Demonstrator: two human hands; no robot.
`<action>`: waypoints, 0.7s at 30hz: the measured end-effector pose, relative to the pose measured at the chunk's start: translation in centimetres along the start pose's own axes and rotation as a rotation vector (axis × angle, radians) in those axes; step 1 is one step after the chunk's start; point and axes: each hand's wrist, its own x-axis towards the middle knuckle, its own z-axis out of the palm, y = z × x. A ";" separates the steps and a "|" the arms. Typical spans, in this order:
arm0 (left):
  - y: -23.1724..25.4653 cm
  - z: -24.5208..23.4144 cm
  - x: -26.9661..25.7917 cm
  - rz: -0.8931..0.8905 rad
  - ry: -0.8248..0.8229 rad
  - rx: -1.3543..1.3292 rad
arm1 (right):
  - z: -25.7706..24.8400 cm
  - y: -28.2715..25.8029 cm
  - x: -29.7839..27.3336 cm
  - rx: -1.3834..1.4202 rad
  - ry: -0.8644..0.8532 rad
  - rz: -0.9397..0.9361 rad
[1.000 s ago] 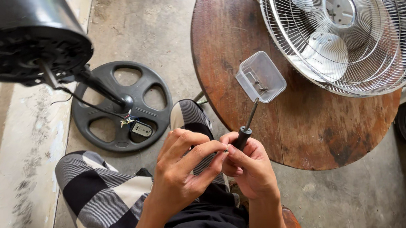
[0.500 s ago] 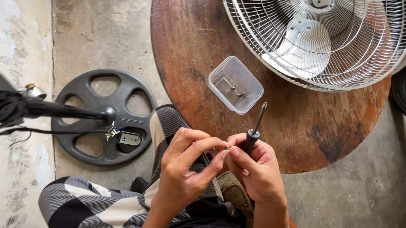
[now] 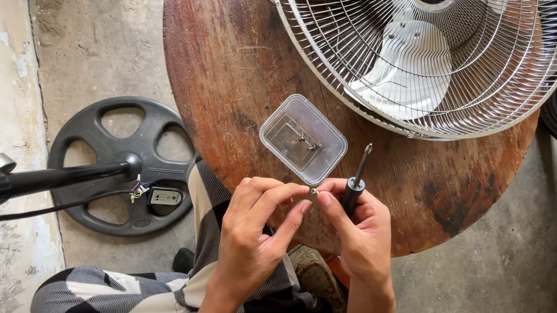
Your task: The person uses a screwdriver to remove screws from the rear housing of an electric fan. They place the screws into a small plastic container, then detach the rear grille and the motor cover, exposing the fan motor.
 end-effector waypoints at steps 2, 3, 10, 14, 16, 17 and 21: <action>-0.3 0.2 0.3 -0.023 -0.008 0.019 | 0.2 -0.1 0.6 -0.089 0.049 -0.037; -0.4 0.3 0.5 -0.035 -0.012 0.029 | 0.3 -0.2 0.9 -0.133 0.073 -0.054; -1.0 0.8 1.2 -0.030 -0.008 0.086 | 0.9 -0.7 2.5 -0.311 0.164 -0.053; -1.4 1.0 1.6 -0.025 -0.011 0.100 | 1.2 -0.8 3.0 -0.363 0.197 -0.042; -1.5 1.1 1.8 -0.028 -0.016 0.102 | 1.3 -0.8 3.1 -0.382 0.206 -0.031; -1.6 1.2 1.9 -0.026 -0.020 0.106 | 1.4 -0.9 3.2 -0.400 0.208 -0.033; -1.7 1.5 2.2 -0.036 -0.025 0.117 | 1.5 -1.0 3.3 -0.415 0.206 -0.025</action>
